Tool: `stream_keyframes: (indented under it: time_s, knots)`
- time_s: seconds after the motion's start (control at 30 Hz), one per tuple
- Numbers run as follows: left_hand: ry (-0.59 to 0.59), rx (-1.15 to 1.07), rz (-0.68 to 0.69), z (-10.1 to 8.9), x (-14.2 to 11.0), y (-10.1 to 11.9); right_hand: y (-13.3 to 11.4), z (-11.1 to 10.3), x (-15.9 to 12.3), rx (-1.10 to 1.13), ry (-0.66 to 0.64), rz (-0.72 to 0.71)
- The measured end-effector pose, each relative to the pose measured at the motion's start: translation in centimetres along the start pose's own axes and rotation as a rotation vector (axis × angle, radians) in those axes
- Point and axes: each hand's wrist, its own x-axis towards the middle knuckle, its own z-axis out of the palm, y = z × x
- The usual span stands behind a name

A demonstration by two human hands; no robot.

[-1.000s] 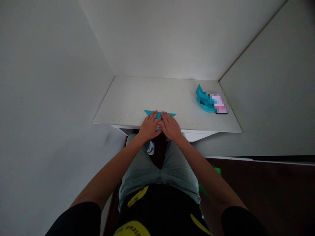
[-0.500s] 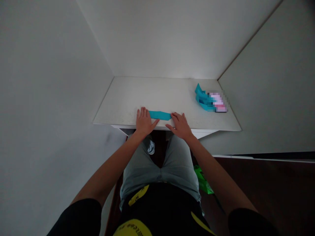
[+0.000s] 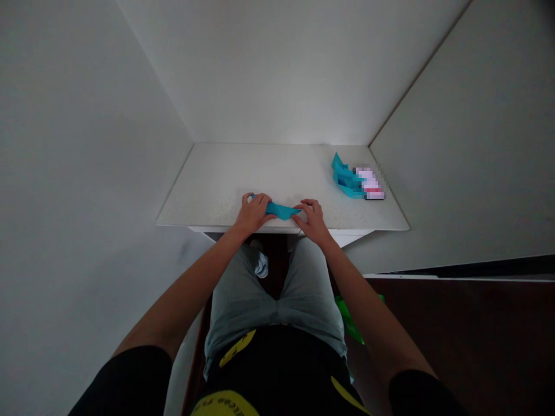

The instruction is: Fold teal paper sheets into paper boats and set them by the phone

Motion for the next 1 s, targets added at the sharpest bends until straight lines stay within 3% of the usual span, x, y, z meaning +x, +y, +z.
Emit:
stream_keyframes:
  time_s: [0.27, 0.47, 0.63, 0.7, 0.8, 0.9, 1.0]
  knots:
    - [0.107, 0.128, -0.086, -0.6, -1.5, 0.3, -0.5, -0.8, 0.2, 0.086, -0.148, -0.062]
    - [0.031, 0.142, 0.025, -0.8, -1.3, 0.6, -0.3, -0.6, 0.4, 0.162, -0.130, -0.088]
    - [0.037, 0.111, 0.063, -0.2, -1.0, 1.2, 0.3, -1.4, -0.1, 0.188, -0.053, -0.097]
    - [0.093, 0.107, 0.027, 0.2, -0.9, 1.1, 1.0, -2.6, -0.4, 0.144, -0.041, -0.092]
    - [0.182, 0.092, -0.168, 0.9, -0.8, 0.4, 2.7, -5.8, -0.7, 0.026, -0.049, -0.060]
    - [0.180, 0.087, -0.342, 1.7, -0.6, -0.6, 5.1, -9.9, -0.9, -0.110, -0.021, 0.000]
    - [0.168, 0.107, -0.433, 2.1, -0.3, -1.1, 7.5, -13.6, -0.7, -0.247, -0.007, 0.037]
